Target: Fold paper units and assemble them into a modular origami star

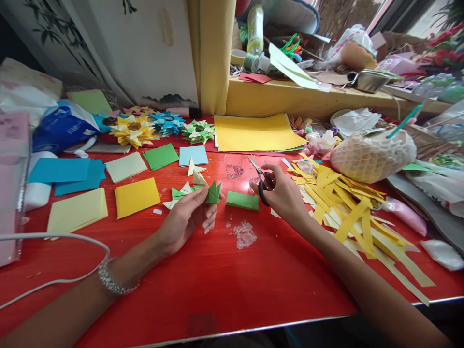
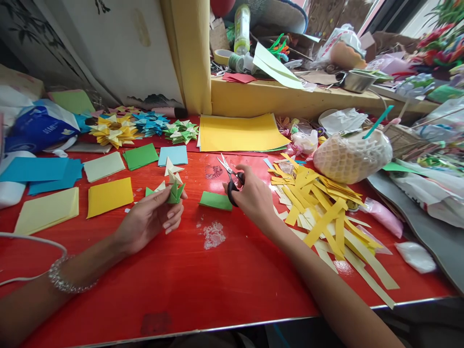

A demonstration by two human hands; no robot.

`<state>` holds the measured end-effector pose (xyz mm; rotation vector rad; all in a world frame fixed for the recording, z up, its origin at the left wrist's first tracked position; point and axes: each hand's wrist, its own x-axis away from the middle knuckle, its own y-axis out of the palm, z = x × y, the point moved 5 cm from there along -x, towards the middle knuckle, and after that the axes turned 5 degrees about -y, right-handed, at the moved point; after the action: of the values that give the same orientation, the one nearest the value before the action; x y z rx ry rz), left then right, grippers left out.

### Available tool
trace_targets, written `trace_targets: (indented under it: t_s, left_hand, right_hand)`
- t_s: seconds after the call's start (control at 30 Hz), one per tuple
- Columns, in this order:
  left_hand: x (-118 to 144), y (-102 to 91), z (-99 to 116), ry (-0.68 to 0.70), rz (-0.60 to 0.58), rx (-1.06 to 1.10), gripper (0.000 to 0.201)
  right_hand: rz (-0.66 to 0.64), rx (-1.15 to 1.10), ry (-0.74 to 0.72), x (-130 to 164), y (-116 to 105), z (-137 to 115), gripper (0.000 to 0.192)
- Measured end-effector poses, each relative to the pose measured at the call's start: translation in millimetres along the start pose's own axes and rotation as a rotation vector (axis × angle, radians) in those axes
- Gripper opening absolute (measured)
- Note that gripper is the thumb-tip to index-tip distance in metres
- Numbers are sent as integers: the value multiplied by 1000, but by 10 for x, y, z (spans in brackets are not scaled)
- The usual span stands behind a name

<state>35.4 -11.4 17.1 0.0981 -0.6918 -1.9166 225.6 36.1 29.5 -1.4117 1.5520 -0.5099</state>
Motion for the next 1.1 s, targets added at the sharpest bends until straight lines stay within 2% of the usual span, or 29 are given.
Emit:
trace_targets:
  t_s: [0.37, 0.57, 0.9, 1.1]
  left_hand:
    - [-7, -25, -10, 7, 41, -88, 33]
    - [-11, -19, 4, 40, 15, -118, 36]
    - [-19, -53, -9, 37, 51, -142, 22]
    - [-14, -59, -15, 26, 61, -140, 21]
  right_hand:
    - [-75, 225, 38, -39, 124, 186, 42]
    - [-82, 294, 47, -52, 124, 206, 42]
    - [-110, 388, 22, -36, 152, 189, 46]
    - [-106, 401, 27, -38, 142, 197, 46]
